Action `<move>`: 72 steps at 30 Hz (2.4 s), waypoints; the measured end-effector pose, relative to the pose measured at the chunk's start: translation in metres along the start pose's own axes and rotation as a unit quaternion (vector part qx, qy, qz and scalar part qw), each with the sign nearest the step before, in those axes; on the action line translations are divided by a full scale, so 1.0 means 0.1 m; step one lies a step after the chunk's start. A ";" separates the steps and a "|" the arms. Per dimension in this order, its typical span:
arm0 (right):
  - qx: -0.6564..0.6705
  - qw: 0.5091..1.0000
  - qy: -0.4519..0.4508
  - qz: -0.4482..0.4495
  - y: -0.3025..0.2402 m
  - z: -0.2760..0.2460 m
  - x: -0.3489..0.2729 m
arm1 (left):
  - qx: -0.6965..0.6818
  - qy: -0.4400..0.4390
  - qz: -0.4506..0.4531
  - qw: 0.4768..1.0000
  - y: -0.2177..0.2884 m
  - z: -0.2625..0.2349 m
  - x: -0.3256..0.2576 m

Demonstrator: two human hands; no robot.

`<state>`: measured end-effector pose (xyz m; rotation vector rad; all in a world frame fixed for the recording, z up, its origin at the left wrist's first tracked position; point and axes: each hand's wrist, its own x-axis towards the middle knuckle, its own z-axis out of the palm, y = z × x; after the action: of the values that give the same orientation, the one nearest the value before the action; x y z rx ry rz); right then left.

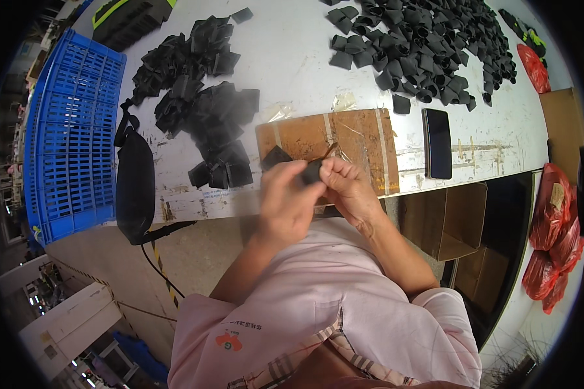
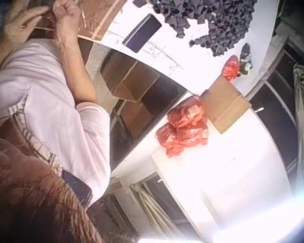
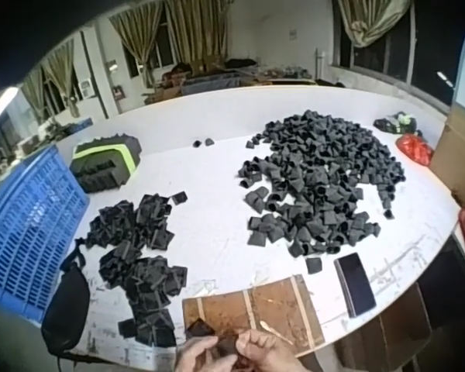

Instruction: Inspecting and sorting small black industrial components on a workbench.

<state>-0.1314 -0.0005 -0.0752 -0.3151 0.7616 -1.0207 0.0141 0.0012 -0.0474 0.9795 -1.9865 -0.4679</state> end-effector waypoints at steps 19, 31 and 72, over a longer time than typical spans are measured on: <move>-0.593 0.696 0.213 -0.344 -0.12 0.17 -0.18 | -0.299 0.031 -0.402 0.865 0.07 0.09 0.01; -0.643 0.586 0.119 -0.477 -0.11 0.27 -0.12 | -0.252 0.137 -0.404 0.868 0.28 0.13 0.17; -0.581 0.604 0.073 -0.541 -0.76 0.62 -0.23 | -0.526 0.196 -0.211 0.800 0.20 -0.09 0.67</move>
<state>-0.1438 -0.0259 0.0216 -2.0736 1.3744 -1.5295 -0.0099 -0.0387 0.0056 0.6660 -0.8397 -1.3117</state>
